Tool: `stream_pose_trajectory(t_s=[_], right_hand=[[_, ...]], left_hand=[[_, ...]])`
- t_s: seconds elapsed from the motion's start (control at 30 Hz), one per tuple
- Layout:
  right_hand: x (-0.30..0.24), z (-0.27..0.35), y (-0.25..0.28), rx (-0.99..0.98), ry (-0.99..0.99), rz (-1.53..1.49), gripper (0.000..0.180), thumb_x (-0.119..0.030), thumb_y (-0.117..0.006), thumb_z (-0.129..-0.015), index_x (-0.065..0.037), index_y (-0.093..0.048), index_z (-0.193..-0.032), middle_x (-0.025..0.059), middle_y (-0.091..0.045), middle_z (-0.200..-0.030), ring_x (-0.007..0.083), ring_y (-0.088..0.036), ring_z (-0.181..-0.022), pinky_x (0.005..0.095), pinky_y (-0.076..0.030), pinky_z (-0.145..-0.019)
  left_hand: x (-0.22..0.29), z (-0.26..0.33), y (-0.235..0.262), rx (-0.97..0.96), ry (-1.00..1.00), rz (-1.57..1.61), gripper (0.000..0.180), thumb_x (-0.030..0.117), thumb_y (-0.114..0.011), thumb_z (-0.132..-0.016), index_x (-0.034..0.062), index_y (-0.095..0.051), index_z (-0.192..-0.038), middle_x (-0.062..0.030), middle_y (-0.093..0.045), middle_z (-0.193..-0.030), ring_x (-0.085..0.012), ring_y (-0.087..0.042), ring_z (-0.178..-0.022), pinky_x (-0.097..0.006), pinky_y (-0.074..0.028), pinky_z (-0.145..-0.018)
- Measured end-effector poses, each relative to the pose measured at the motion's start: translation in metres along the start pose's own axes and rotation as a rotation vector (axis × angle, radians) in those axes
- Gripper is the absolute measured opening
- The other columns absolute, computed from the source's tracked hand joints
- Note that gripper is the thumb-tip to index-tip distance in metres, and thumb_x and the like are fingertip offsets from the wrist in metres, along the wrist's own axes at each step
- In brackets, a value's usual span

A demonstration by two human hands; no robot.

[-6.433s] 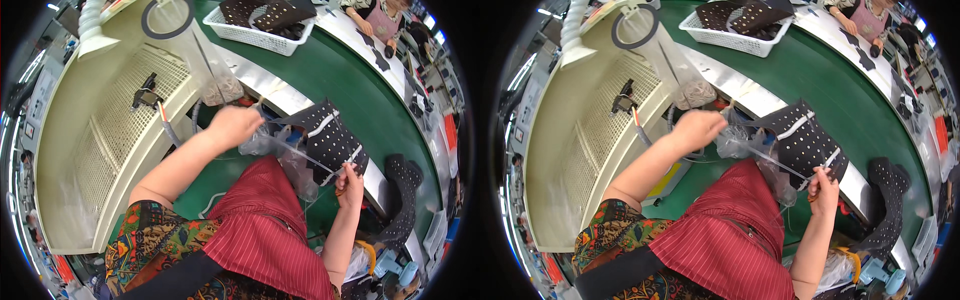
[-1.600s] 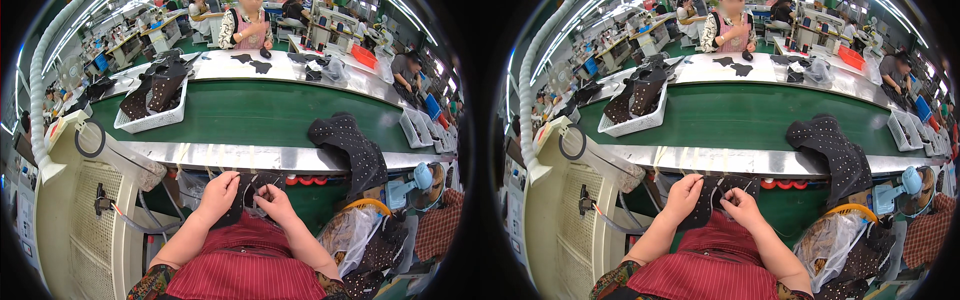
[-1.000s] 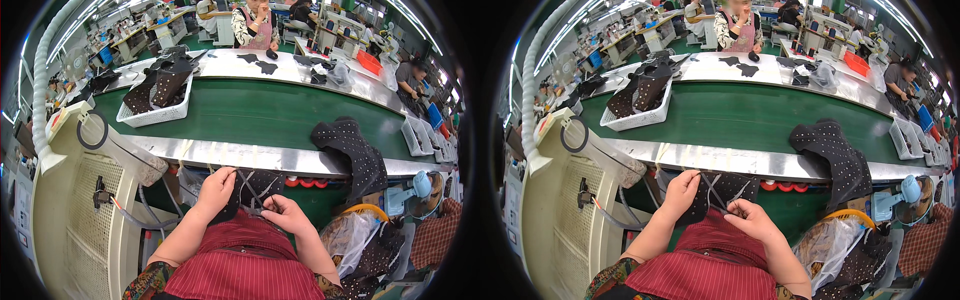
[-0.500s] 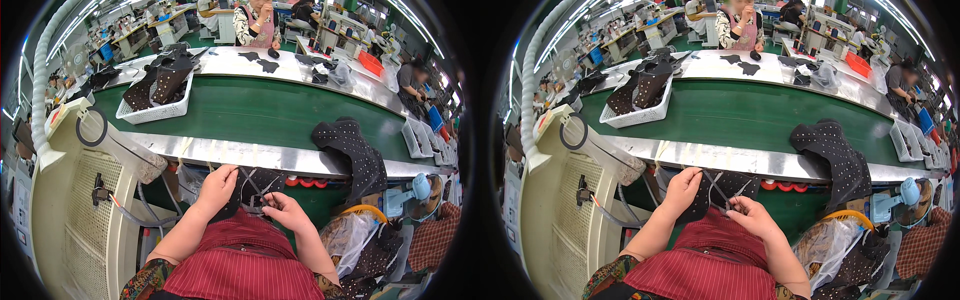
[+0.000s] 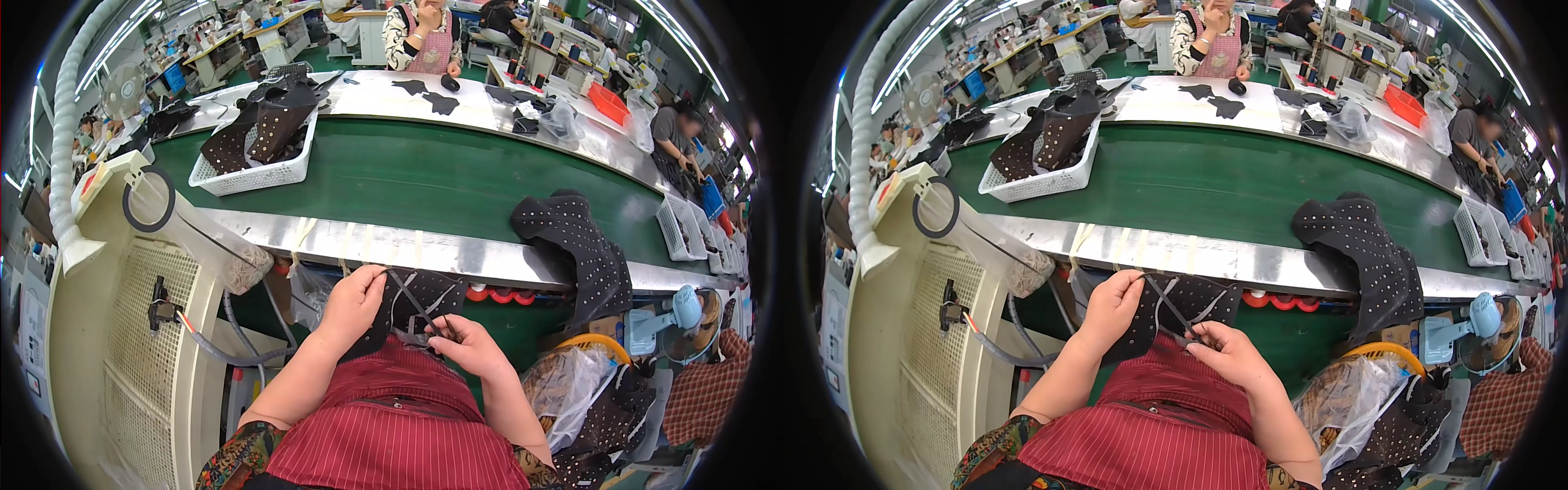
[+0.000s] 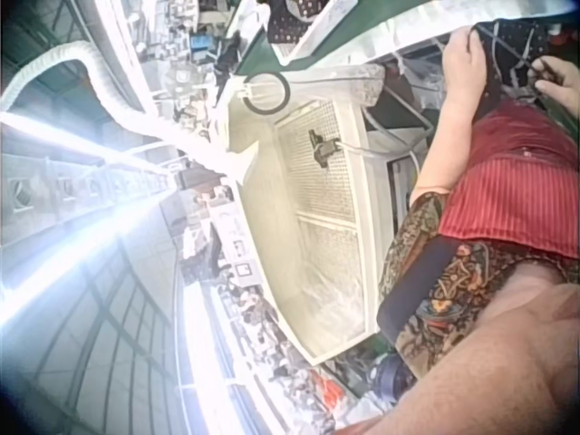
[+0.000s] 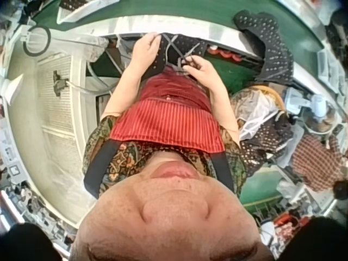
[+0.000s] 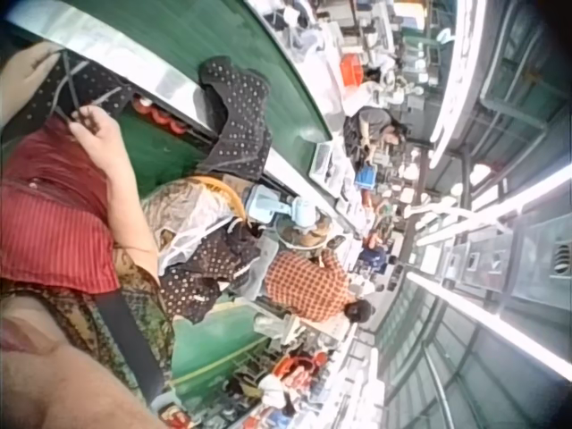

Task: The person uses a small metal tool to press gold studs into pre-punched holes on a black fabric shoe upper. They work on one piece at a time, flipping it to check the placement, and then place the finished piece into a white plastic basket.

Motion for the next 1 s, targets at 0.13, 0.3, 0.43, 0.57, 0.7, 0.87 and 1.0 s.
stream_pose_trajectory(t_s=[0.13, 0.3, 0.43, 0.57, 0.7, 0.87, 1.0], right_hand=[[-0.008, 0.004, 0.000, 0.005, 0.007, 0.013, 0.022, -0.011, -0.065, -0.083, -0.001, -0.062, -0.102, -0.0061, -0.053, -0.075, 0.0017, -0.042, -0.065, 0.0189, -0.036, -0.058], [-0.020, 0.011, -0.001, 0.008, 0.026, -0.049, 0.020, -0.010, -0.064, -0.083, 0.000, -0.062, -0.100, -0.0062, -0.053, -0.075, 0.0011, -0.042, -0.065, 0.0183, -0.036, -0.058], [-0.036, 0.017, -0.005, -0.024, 0.073, -0.101, 0.020, -0.008, -0.065, -0.082, 0.000, -0.062, -0.100, -0.0043, -0.057, -0.079, 0.0007, -0.046, -0.069, 0.0173, -0.037, -0.060], [-0.043, 0.021, -0.005, -0.018, 0.075, -0.006, 0.020, -0.007, -0.067, -0.081, 0.001, -0.062, -0.098, -0.0031, -0.059, -0.083, 0.0024, -0.048, -0.070, 0.0181, -0.040, -0.063], [-0.019, 0.015, 0.001, 0.025, 0.024, -0.068, 0.018, -0.008, -0.064, -0.083, 0.000, -0.061, -0.099, -0.0044, -0.057, -0.080, 0.0019, -0.047, -0.070, 0.0182, -0.040, -0.061], [-0.012, 0.005, 0.019, 0.230, 0.048, 0.188, 0.027, -0.012, -0.061, -0.085, 0.003, -0.059, -0.108, 0.0039, -0.060, -0.096, 0.0071, -0.053, -0.083, 0.0216, -0.043, -0.073], [-0.024, 0.001, 0.026, 0.395, 0.165, 0.232, 0.028, -0.009, -0.064, -0.081, 0.000, -0.060, -0.107, 0.0011, -0.056, -0.094, 0.0053, -0.042, -0.064, 0.0203, -0.038, -0.059]], left_hand=[[0.000, 0.000, 0.002, 0.012, -0.011, -0.020, 0.015, 0.010, -0.052, -0.090, -0.0008, -0.059, -0.098, -0.0069, -0.059, -0.076, -0.0131, -0.055, -0.067, -0.026, -0.044, -0.063], [-0.001, -0.001, 0.002, 0.020, -0.028, -0.045, 0.015, 0.009, -0.052, -0.090, -0.0013, -0.059, -0.098, -0.0094, -0.060, -0.077, -0.0158, -0.056, -0.069, -0.027, -0.045, -0.065], [-0.001, -0.002, 0.002, 0.015, -0.039, -0.082, 0.016, 0.011, -0.053, -0.089, -0.0007, -0.059, -0.098, -0.0178, -0.063, -0.086, -0.0309, -0.062, -0.079, -0.034, -0.047, -0.069], [0.002, 0.001, 0.002, 0.053, -0.077, -0.090, 0.016, 0.011, -0.053, -0.088, -0.0009, -0.059, -0.097, -0.0180, -0.062, -0.083, -0.0315, -0.062, -0.077, -0.034, -0.047, -0.068], [-0.015, 0.002, -0.003, -0.036, 0.149, 0.131, 0.017, 0.008, -0.052, -0.092, -0.0029, -0.060, -0.101, -0.0019, -0.063, -0.086, -0.0064, -0.055, -0.080, -0.022, -0.044, -0.072], [-0.011, 0.008, -0.006, -0.066, 0.167, 0.266, 0.017, 0.010, -0.053, -0.092, -0.0020, -0.061, -0.102, 0.0029, -0.058, -0.084, -0.0030, -0.050, -0.077, -0.019, -0.041, -0.070], [-0.007, 0.010, -0.010, -0.097, 0.181, 0.261, 0.016, 0.010, -0.054, -0.092, -0.0016, -0.061, -0.101, 0.0028, -0.059, -0.085, -0.0033, -0.050, -0.077, -0.019, -0.042, -0.070]])
Point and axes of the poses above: each hand's wrist, its own z-axis away from the middle knuckle, its own y-axis out of the back of the hand, x = y × z, the point moved 7 cm from there along -z, towards the middle knuckle
